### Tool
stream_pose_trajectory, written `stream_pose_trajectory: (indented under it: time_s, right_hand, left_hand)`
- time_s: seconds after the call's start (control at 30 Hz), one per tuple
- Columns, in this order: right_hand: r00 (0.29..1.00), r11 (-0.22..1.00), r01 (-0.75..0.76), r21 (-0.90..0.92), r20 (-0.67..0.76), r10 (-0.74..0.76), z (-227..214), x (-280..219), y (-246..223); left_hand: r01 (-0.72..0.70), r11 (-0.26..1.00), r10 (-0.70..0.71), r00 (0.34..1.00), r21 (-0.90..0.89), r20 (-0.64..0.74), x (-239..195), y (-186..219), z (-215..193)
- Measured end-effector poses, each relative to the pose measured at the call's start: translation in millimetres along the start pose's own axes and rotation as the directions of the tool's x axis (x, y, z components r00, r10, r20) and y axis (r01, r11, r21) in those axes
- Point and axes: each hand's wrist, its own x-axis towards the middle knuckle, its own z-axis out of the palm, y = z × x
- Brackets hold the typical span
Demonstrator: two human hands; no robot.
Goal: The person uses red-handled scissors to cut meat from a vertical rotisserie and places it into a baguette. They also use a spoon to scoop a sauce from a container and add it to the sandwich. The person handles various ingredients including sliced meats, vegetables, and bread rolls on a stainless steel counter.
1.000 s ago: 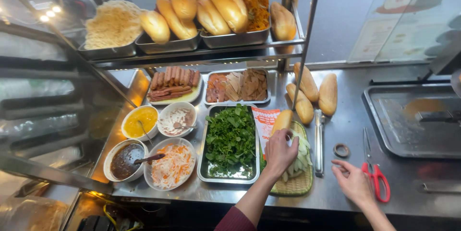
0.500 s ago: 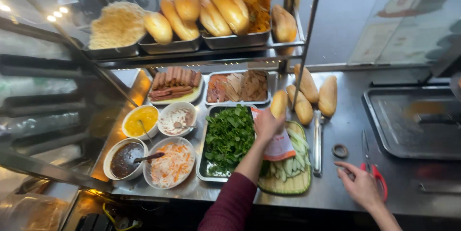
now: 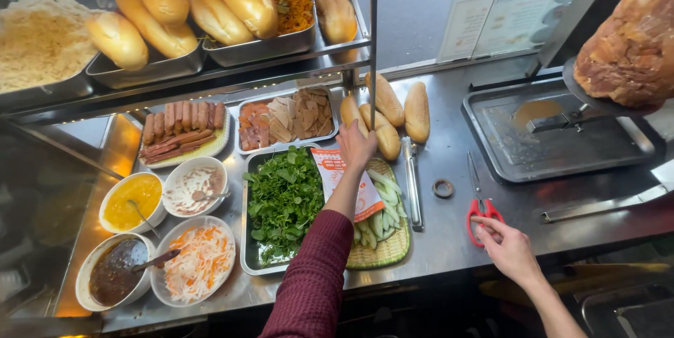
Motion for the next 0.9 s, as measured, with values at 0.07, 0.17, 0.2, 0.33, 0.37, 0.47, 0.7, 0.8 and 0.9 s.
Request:
stream_pose_trajectory:
  time_s: [0.07,0.17,0.2,0.33,0.37,0.47,0.7,0.8,0.9]
  right_hand:
    - [1.0,1.0,0.005,0.01,0.004,-0.005,0,1,-2]
    - [0.999,0.999,0.032,0.039,0.026,-0.033,8,5,-1]
    - [0.998,0.997,0.049,0.06,0.035,-0.051,12,6,-1]
    - [0.995,0.998,0.055,0.042,0.077,-0.058,29,19,3]
    - [0.99,0.995,0.082,0.058,0.114,-0.089,32,23,3]
    - [0.977,0.987,0.158,0.017,0.14,-0.158,41,40,9]
    - [0.964,0.98,0.194,0.04,0.176,-0.198,52,30,-18]
    - [0.956,0.981,0.182,0.068,0.223,-0.192,61,44,11]
    - [0.961,0.973,0.204,0.107,0.167,-0.22,54,58,44]
  left_hand:
    - [-0.025,0.999,0.024,0.998,-0.022,-0.059,-11,6,5]
    - [-0.067,0.995,0.054,0.984,-0.071,-0.171,-32,7,10]
    - [-0.09,0.991,0.067,0.973,-0.099,-0.22,-39,8,12]
    - [-0.208,0.959,0.175,0.969,-0.193,-0.173,-90,14,2]
    - [-0.199,0.963,0.18,0.977,-0.182,-0.116,-100,13,5]
    - [-0.225,0.967,0.227,0.974,-0.124,0.007,-105,-6,27]
    - [-0.284,0.957,0.29,0.937,-0.06,0.193,-105,-9,35]
    - [-0.298,0.954,0.29,0.905,-0.023,0.31,-120,-3,27]
    - [-0.269,0.963,0.241,0.908,0.036,0.342,-117,-19,49]
